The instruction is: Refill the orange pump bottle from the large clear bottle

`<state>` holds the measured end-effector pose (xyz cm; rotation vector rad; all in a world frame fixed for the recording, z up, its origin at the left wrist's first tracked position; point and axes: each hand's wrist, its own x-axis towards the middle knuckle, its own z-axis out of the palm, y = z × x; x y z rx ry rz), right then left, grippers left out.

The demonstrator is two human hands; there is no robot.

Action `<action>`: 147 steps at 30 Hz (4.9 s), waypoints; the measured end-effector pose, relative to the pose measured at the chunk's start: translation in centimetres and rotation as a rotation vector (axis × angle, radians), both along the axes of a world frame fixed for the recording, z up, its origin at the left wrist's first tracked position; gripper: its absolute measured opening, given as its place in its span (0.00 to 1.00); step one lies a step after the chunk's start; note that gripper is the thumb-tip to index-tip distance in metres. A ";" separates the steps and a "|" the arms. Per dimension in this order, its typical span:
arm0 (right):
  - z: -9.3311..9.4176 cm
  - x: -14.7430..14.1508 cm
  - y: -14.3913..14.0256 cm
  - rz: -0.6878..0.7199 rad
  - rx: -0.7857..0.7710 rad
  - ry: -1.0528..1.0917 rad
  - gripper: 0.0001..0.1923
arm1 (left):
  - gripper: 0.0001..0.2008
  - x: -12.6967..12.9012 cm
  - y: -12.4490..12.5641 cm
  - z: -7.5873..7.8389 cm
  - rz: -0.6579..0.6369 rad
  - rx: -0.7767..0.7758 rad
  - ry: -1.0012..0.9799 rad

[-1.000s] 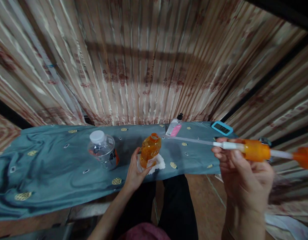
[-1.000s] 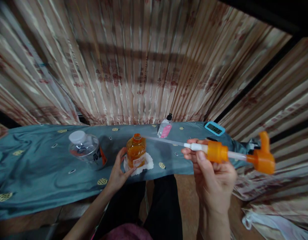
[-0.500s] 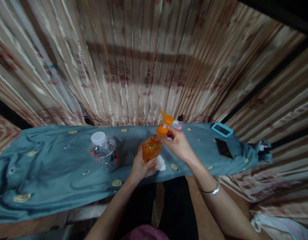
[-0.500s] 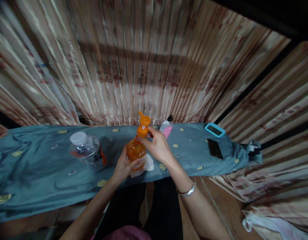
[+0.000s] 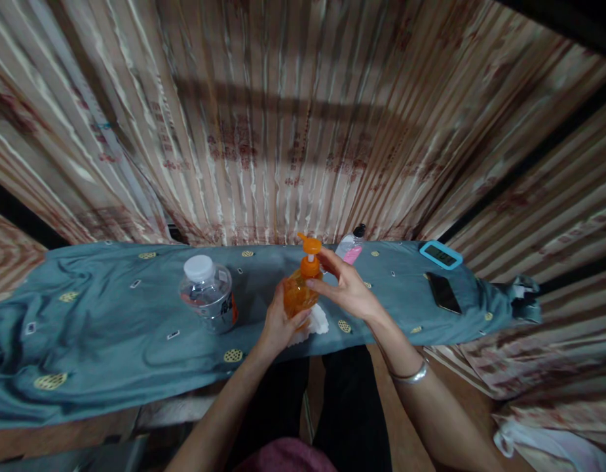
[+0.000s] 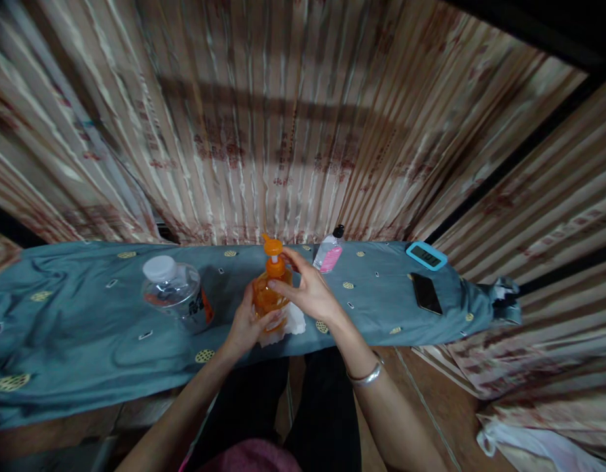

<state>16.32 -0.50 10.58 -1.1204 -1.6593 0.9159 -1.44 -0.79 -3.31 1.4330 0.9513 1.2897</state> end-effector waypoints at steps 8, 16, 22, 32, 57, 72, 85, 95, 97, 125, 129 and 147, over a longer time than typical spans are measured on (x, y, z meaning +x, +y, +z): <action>0.7 0.5 1.2 0.166 -0.064 0.001 0.27 | 0.43 -0.2 0.0 -0.1 -0.012 -0.013 0.020; 0.2 -1.5 0.0 -0.200 0.058 -0.202 0.20 | 0.39 -0.1 0.0 0.7 -0.007 0.020 0.024; 0.2 -2.4 -0.5 -0.269 0.013 -0.199 0.32 | 0.38 -0.5 0.3 0.2 0.007 0.045 0.076; 0.3 -2.4 -0.3 -0.278 0.058 -0.218 0.18 | 0.41 -0.3 0.4 -0.1 0.048 0.057 0.059; 0.8 0.2 0.2 0.042 0.004 -0.179 0.28 | 0.40 -0.2 0.3 -0.5 -0.008 0.047 0.002; -0.5 0.0 0.2 0.043 0.005 -0.044 0.20 | 0.42 -0.2 0.0 -0.4 0.014 0.030 0.021; 0.3 -0.6 0.2 0.022 -0.018 -0.024 0.22 | 0.39 -0.2 0.0 -0.1 0.015 0.020 0.035; 1.6 1.8 1.5 0.297 -0.159 0.016 0.26 | 0.41 -0.4 0.0 -0.3 -0.008 0.026 0.035; 1.7 1.5 1.6 0.272 -0.136 0.014 0.24 | 0.42 -0.4 0.0 -0.3 -0.016 0.022 0.036; 0.3 -2.1 -1.3 -0.356 0.055 -0.148 0.26 | 0.40 -0.3 -0.1 0.0 0.010 0.038 0.038; 0.4 -0.7 -0.7 0.011 -0.026 -0.062 0.29 | 0.40 -0.3 -0.2 -0.1 0.004 0.040 0.027; -0.2 -2.3 -0.8 -0.394 0.028 -0.164 0.25 | 0.41 -0.4 0.0 0.0 0.017 0.020 0.061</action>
